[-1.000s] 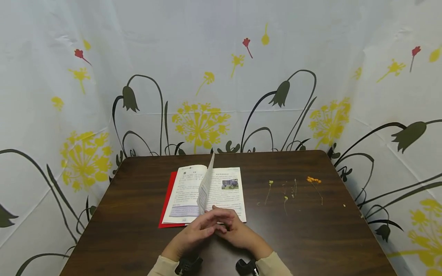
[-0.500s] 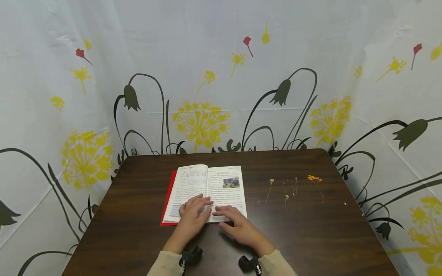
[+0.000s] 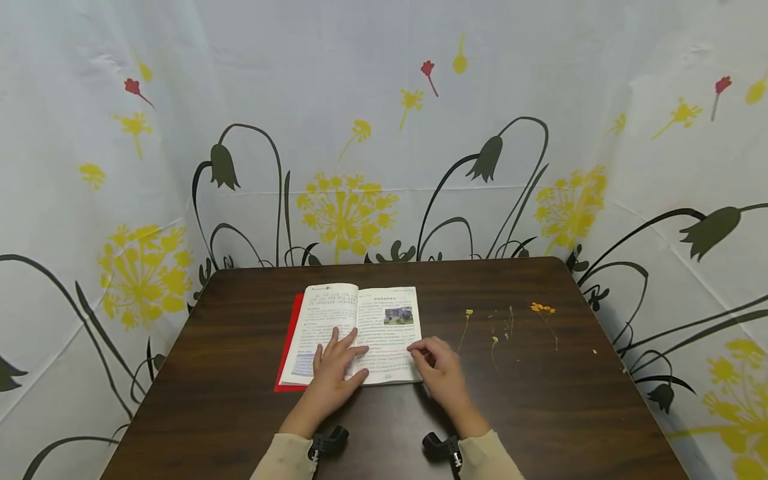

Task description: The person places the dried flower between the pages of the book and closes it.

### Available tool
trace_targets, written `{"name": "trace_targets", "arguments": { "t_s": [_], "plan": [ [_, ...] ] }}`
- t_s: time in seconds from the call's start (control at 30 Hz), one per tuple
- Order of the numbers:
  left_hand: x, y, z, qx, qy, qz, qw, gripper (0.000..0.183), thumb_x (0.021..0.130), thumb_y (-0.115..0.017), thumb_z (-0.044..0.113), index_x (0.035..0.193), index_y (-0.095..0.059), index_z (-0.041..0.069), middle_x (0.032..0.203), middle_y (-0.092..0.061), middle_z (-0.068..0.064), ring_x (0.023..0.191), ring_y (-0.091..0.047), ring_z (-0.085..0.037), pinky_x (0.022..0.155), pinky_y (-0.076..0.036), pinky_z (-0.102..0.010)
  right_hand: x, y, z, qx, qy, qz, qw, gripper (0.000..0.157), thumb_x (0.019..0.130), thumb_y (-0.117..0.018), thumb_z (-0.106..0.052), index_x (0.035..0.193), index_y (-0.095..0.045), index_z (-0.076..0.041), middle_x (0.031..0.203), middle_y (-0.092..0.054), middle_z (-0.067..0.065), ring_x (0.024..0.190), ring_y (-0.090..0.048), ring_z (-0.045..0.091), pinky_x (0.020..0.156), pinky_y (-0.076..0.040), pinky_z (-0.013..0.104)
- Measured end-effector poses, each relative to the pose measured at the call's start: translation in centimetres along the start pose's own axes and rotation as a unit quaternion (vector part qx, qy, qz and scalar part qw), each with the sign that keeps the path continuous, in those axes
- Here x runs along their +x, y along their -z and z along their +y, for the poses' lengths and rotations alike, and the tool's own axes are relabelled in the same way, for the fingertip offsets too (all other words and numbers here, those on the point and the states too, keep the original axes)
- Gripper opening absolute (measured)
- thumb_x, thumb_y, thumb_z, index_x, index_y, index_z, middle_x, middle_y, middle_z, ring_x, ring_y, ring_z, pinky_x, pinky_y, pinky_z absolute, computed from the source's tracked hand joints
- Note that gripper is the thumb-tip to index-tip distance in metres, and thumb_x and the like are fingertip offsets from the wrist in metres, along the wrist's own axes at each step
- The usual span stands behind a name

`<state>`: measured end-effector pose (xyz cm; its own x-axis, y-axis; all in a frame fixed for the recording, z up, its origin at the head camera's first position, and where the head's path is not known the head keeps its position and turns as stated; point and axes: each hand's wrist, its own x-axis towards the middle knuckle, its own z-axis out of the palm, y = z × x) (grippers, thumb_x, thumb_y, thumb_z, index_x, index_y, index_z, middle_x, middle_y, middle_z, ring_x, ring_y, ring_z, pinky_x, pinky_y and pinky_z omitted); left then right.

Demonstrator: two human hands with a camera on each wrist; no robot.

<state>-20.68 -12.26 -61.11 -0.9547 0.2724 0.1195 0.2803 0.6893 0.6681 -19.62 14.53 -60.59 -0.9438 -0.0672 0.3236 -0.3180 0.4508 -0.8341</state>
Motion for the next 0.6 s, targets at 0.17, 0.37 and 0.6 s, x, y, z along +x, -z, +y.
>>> {"name": "trace_targets", "arguments": {
  "t_s": [0.17, 0.37, 0.6],
  "plan": [
    [0.1, 0.0, -0.1, 0.0, 0.011, -0.002, 0.9999, 0.041, 0.099, -0.079, 0.026, 0.139, -0.073, 0.02, 0.176, -0.041, -0.007, 0.171, -0.012, -0.044, 0.129, -0.002, -0.078, 0.6, 2.6, 1.6, -0.175, -0.102, 0.073, 0.977, 0.015, 0.097, -0.084, -0.022, 0.108, -0.08, -0.013, 0.076, -0.057, -0.002, 0.075, -0.048, 0.017, 0.074, -0.039, 0.035],
    [0.1, -0.1, 0.2, -0.006, 0.017, -0.011, 0.9998, 0.042, 0.098, -0.079, 0.026, 0.139, -0.073, 0.021, 0.176, -0.041, -0.007, 0.171, -0.01, -0.043, 0.129, -0.001, -0.078, 0.5, 5.0, 3.0, -0.243, -0.167, 0.089, 0.951, 0.03, 0.098, -0.08, -0.023, 0.125, -0.076, -0.01, 0.072, -0.06, 0.006, 0.066, -0.052, 0.025, 0.068, -0.041, 0.042],
    [0.1, 0.1, 0.2, 0.01, 0.02, -0.016, 0.9996, 0.043, 0.098, -0.079, 0.028, 0.14, -0.072, 0.022, 0.177, -0.04, -0.005, 0.172, -0.009, -0.042, 0.129, -0.003, -0.079, 0.3, 5.2, 3.4, -0.258, -0.176, 0.062, 0.948, 0.03, 0.099, -0.079, -0.025, 0.126, -0.076, -0.012, 0.072, -0.062, 0.003, 0.062, -0.051, 0.019, 0.06, -0.038, 0.037]
  ]
}}
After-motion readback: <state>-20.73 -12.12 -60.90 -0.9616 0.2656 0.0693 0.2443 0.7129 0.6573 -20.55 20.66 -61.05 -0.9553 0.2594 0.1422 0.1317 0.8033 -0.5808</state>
